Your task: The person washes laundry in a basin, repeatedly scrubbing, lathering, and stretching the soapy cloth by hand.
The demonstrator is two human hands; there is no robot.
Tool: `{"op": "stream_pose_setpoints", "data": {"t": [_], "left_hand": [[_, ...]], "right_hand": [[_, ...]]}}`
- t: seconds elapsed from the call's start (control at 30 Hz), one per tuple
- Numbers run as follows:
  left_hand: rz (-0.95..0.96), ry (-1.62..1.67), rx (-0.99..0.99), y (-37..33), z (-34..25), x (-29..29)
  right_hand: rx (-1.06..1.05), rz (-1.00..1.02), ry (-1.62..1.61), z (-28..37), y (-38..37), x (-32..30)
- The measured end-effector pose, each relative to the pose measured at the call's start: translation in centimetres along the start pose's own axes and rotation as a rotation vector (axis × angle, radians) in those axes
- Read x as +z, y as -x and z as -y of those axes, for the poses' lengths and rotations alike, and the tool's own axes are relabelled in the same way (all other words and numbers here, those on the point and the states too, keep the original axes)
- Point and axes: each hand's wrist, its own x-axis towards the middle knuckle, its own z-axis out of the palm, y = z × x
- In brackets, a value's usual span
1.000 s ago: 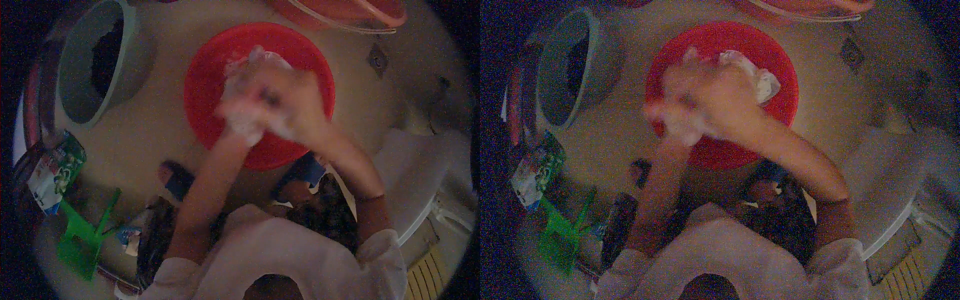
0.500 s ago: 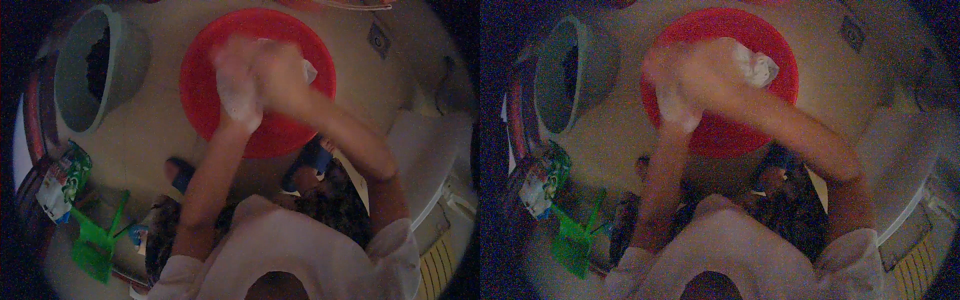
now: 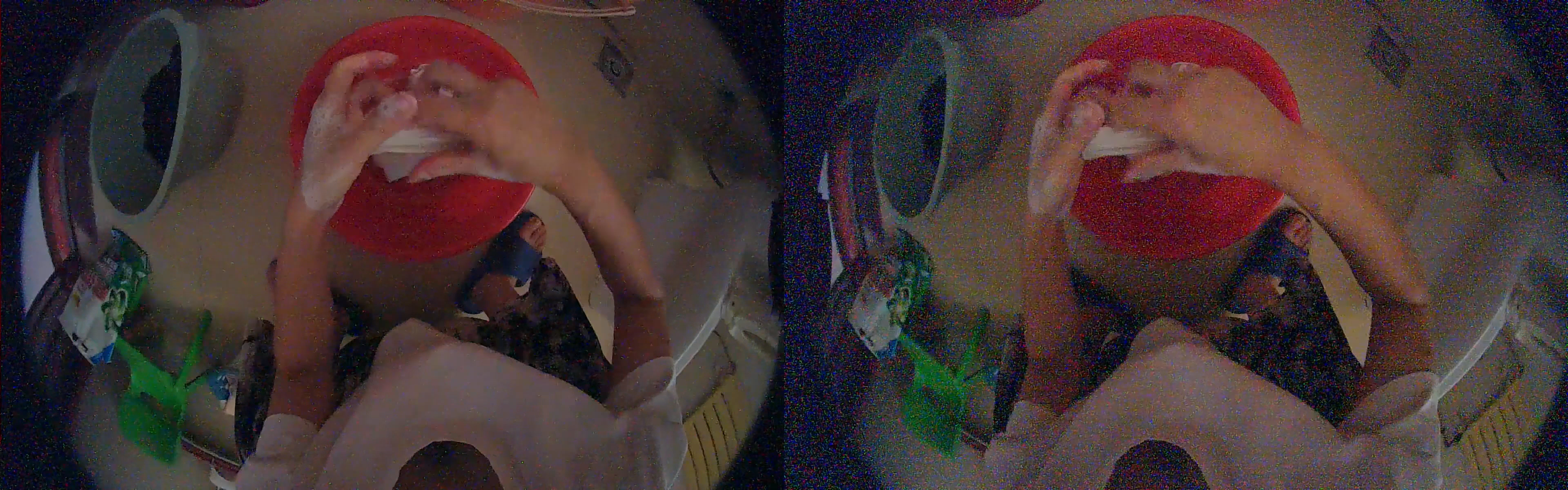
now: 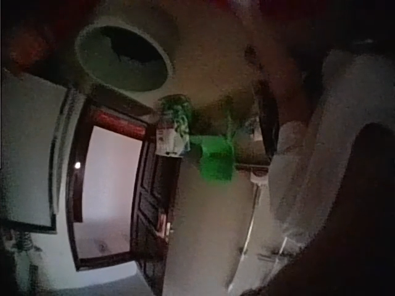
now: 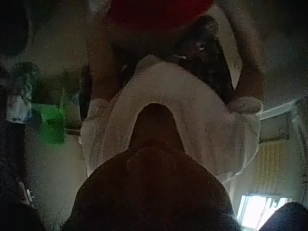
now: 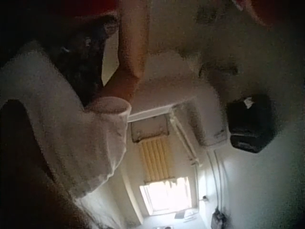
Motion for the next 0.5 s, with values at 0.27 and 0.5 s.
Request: {"op": "stream_pose_setpoints", "data": {"t": [0.27,0.5], "left_hand": [[0.261,-1.119,0.226,-0.5,1.5,-2.9],[-0.122,0.916,-0.228,-1.0,2.0,1.2]], "right_hand": [[0.432,-0.281,-1.146,-2.2,3.3,-3.8],[0.726,-0.608,-1.190,-1.2,-1.2,0.2]]}}
